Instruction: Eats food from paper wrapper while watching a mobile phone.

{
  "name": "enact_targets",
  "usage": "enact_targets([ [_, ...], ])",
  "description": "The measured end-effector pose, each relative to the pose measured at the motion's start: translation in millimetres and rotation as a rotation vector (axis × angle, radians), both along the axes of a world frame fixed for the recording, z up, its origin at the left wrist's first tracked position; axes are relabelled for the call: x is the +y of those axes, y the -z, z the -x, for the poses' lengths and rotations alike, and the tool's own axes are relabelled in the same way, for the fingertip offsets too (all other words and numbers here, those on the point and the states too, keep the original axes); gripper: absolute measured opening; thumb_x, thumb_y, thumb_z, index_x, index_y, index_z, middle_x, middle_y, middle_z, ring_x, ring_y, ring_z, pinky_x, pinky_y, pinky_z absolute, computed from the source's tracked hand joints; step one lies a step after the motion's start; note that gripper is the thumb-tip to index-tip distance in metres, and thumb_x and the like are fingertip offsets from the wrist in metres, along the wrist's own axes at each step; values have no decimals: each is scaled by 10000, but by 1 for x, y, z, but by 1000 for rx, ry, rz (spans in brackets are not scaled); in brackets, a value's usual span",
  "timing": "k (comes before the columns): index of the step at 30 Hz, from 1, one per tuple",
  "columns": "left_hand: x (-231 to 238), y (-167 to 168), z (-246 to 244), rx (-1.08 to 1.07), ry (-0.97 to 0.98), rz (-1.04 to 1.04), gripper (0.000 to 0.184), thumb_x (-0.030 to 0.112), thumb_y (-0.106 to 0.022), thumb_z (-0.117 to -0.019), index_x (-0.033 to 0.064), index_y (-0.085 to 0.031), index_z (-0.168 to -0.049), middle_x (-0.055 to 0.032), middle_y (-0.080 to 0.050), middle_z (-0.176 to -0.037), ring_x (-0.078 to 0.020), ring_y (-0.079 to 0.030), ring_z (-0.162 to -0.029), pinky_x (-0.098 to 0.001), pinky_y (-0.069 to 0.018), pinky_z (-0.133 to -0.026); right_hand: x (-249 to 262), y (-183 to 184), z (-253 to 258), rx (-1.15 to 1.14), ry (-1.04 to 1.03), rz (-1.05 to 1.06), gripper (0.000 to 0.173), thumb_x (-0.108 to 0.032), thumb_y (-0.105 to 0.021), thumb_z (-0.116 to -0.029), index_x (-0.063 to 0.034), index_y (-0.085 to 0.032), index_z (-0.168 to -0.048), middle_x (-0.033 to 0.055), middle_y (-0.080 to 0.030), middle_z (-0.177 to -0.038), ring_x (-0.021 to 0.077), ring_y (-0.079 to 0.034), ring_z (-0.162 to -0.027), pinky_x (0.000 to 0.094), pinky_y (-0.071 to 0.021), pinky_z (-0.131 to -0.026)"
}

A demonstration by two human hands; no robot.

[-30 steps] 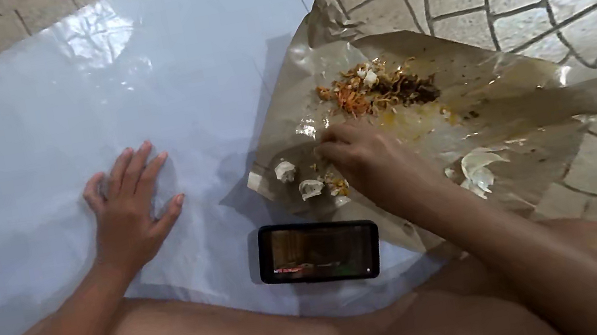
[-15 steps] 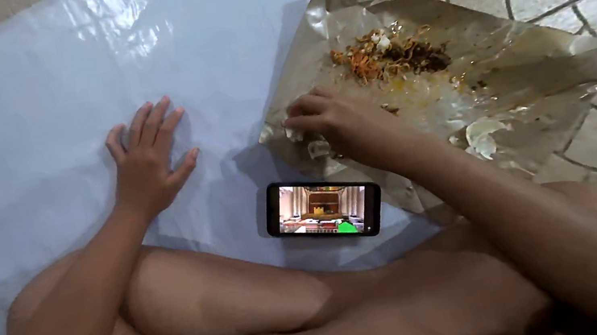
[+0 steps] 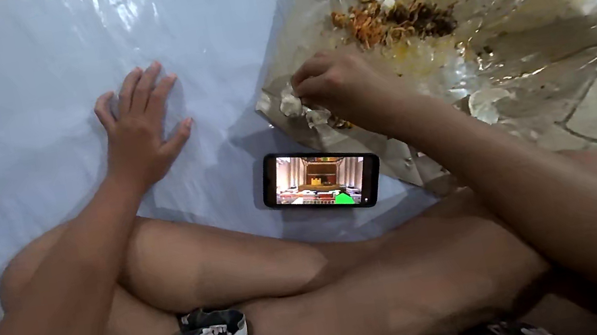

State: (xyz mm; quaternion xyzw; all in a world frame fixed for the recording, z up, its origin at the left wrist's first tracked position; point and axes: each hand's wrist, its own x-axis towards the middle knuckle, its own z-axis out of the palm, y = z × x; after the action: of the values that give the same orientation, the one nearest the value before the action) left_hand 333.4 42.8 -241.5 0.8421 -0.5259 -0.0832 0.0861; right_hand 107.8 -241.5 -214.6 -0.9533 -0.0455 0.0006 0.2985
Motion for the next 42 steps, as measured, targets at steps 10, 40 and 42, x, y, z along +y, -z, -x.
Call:
enact_targets([
  [10, -1, -2, 0, 5, -17, -12, 684, 602, -356, -1012, 224, -396, -1580, -22, -296, -1687, -274, -222, -1568, -656, -115, -1190, -19, -18, 16, 100, -210, 172, 290, 161, -611, -903, -25, -767, -1062, 153, -707, -1127, 359, -676, -1063, 503, -573, -894],
  [40, -2, -4, 1, 0, -9, -33, 687, 614, -335, -1016, 235, -373, -1587, -17, -281, -1692, -273, -201, -1574, -660, -111, -1189, -16, -15, 18, 89, 92, 68, 131, -29, -688, -952, -42, -728, -1076, 173, -675, -1176, 382, -648, -1126, 566, -551, -918],
  [42, -2, -4, 1, 2, -12, -32, 689, 614, -334, -1016, 234, -371, -1589, -20, -281, -1692, -275, -197, -1575, -661, -108, -1189, -16, -13, 18, 87, 47, 75, 158, 11, -630, -977, -37, -738, -1081, 176, -683, -1159, 386, -642, -1118, 542, -545, -937],
])
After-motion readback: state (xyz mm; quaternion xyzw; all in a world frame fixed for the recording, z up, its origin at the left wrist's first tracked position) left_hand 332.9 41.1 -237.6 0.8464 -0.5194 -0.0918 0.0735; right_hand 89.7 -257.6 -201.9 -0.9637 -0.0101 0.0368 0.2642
